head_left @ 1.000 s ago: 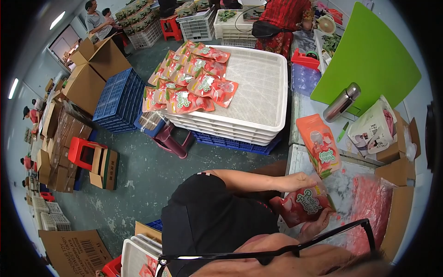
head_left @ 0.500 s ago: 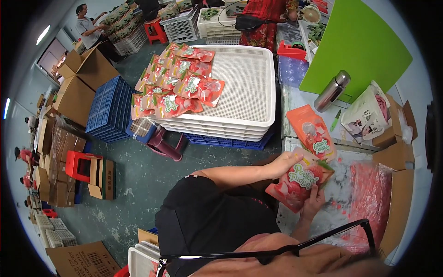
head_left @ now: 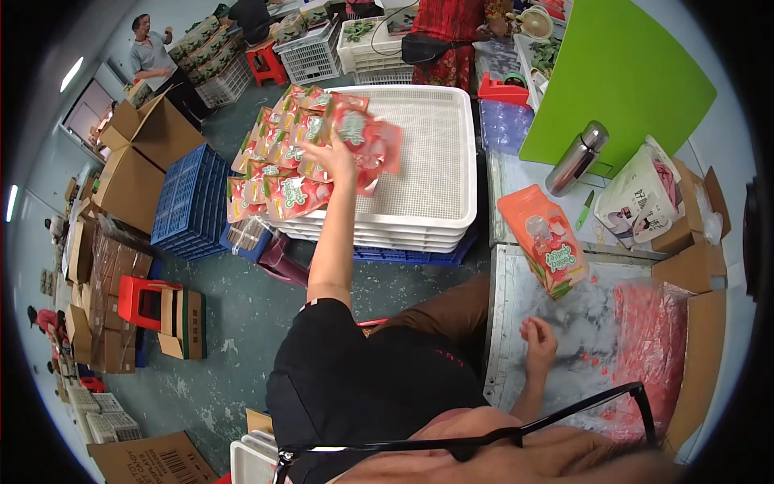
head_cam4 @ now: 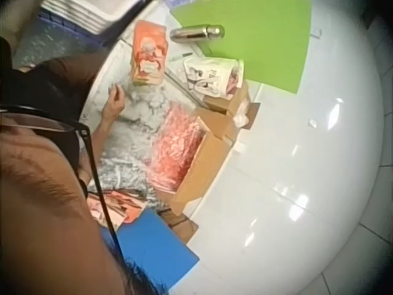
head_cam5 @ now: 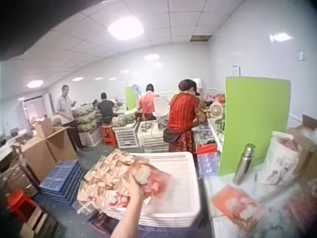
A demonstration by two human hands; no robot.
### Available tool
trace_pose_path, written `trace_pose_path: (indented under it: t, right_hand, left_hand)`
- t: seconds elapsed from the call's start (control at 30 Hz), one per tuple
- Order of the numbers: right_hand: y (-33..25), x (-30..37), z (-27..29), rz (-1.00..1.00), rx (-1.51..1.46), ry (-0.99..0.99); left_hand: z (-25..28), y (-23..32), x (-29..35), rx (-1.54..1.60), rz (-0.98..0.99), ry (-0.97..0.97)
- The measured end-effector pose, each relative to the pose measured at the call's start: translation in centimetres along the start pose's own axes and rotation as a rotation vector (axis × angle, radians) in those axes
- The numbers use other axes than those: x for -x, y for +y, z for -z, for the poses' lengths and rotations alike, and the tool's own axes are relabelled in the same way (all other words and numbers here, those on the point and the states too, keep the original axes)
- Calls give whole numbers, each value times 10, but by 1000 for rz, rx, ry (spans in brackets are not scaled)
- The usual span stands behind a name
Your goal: Package individual small candies into plastic bags.
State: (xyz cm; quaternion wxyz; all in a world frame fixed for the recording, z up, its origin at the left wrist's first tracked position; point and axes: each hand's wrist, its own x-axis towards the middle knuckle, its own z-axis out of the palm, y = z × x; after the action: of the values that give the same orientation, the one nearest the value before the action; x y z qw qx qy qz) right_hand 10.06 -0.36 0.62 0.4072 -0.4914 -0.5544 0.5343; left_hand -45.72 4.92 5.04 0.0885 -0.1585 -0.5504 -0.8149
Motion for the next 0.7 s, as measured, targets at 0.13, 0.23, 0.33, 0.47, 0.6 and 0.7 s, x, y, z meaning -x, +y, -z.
trace_pose_path:
  t: [0.13,0.23,0.33,0.47,0.6,0.7]
  right_hand:
    - [29,14,1,-206,39,-9]
    - [32,16,2,-235,69,-40]
    - [28,17,9,-236,88,-17]
    - [36,22,22,-295,36,48]
    - [57,33,34,-276,-20,65]
    - [62,39,44,-294,46,121]
  left_hand:
    - [-13,-44,-1,-1309,-689,-118]
    - [-26,-77,9,-1262,-769,-545]
    - [-9,-98,-1,-1462,-436,-717]
    - [23,-98,-24,-1609,-571,-828]
    - [-4,-72,-10,-1664,-592,-728]
    - [-61,-37,52,-1341,-729,-773]
